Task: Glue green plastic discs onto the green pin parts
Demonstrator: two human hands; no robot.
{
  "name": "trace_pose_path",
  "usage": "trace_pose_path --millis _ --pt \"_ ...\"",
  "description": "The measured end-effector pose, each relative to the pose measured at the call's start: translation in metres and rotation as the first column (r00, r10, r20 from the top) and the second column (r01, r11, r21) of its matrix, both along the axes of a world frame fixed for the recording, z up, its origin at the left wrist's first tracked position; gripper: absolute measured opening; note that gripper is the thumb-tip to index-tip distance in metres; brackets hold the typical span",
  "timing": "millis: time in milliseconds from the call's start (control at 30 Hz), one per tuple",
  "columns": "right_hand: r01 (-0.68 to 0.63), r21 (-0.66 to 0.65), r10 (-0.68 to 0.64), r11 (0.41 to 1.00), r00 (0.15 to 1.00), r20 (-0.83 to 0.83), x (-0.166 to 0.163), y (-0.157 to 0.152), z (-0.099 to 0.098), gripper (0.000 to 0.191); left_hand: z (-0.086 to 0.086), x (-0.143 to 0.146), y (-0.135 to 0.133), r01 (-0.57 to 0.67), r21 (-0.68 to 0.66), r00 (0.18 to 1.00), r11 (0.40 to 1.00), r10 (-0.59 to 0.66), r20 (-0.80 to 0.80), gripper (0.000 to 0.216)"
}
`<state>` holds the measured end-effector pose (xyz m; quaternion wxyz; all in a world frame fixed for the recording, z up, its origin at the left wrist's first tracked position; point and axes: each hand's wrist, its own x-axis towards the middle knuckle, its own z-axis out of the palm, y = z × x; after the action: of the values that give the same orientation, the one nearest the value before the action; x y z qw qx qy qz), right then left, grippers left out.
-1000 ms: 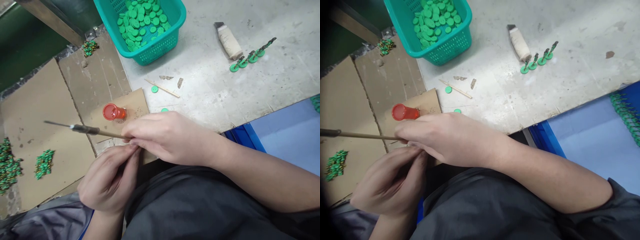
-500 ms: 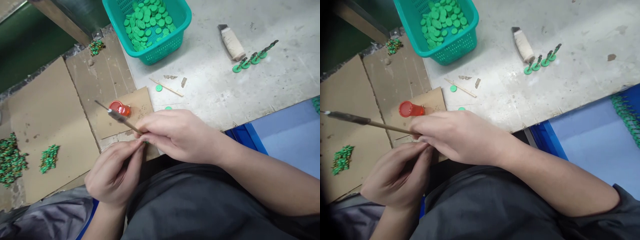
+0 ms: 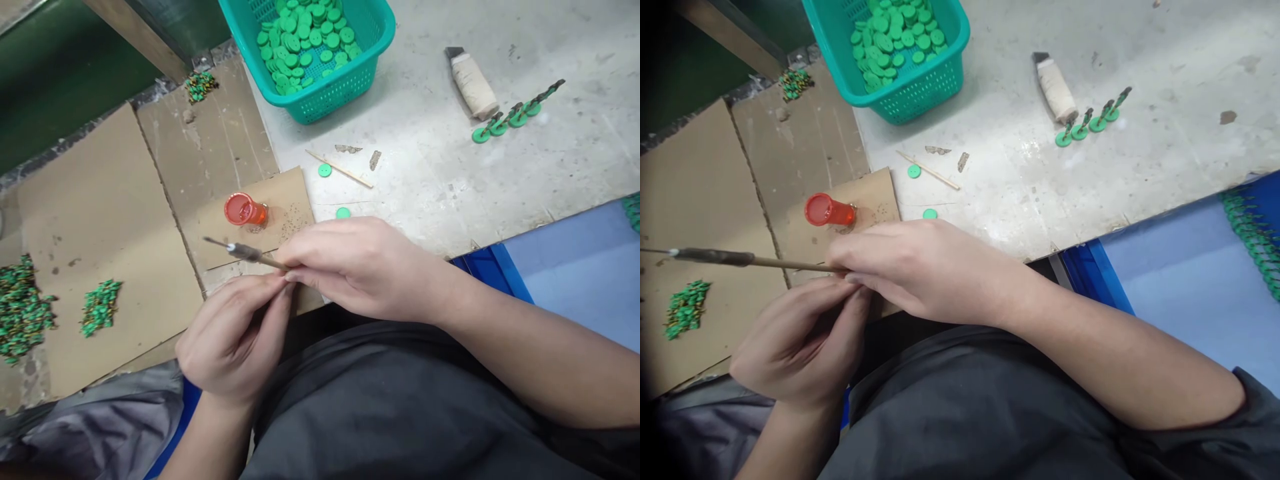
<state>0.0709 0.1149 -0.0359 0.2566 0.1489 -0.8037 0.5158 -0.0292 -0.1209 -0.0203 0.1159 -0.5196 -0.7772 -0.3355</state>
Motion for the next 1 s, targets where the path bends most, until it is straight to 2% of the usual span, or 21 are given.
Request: trace_pose_path --millis 333,433,500,567,633,800,1000 --pt "-0.014 0.087 0.014 0.996 1.000 0.011 0.000 0.000 0.003 0.024 -0.008 -0.004 -0.011 -0.012 -0.002 1.000 1.000 0.012 -0.006 0.031" --pt "0.022 0.029 -0.022 0.999 1.000 0.011 0.001 -0.001 0.005 0.018 -0.005 -0.003 -0.007 0.016 0.017 0.999 1.000 -0.016 0.044 0.033" --pt "0.126 -0.046 -0.126 0.991 0.992 0.002 0.002 -0.002 0.006 0.015 -0.002 -0.001 -0.003 0.016 0.017 0.997 1.000 -0.017 0.074 0.037" --pt "0.241 -0.144 -0.242 0.960 0.970 0.014 0.003 -0.004 0.008 0.014 -0.001 0.000 -0.002 0.008 0.023 0.992 1.000 -0.011 0.126 0.038" --pt "0.298 -0.233 -0.296 0.926 0.954 0.047 0.004 -0.006 0.009 0.015 0.000 0.000 -0.002 -0.018 0.041 0.980 0.999 0.009 0.200 0.034" --pt "0.320 -0.350 -0.307 0.880 0.947 0.092 0.010 -0.009 0.015 0.011 0.003 -0.003 -0.004 -0.110 0.102 0.932 0.989 0.067 0.355 0.017" --pt "0.393 -0.387 -0.338 0.834 0.919 0.203 0.033 -0.014 0.014 0.007 0.014 -0.003 -0.006 -0.106 0.195 0.883 0.975 0.002 0.469 0.014"
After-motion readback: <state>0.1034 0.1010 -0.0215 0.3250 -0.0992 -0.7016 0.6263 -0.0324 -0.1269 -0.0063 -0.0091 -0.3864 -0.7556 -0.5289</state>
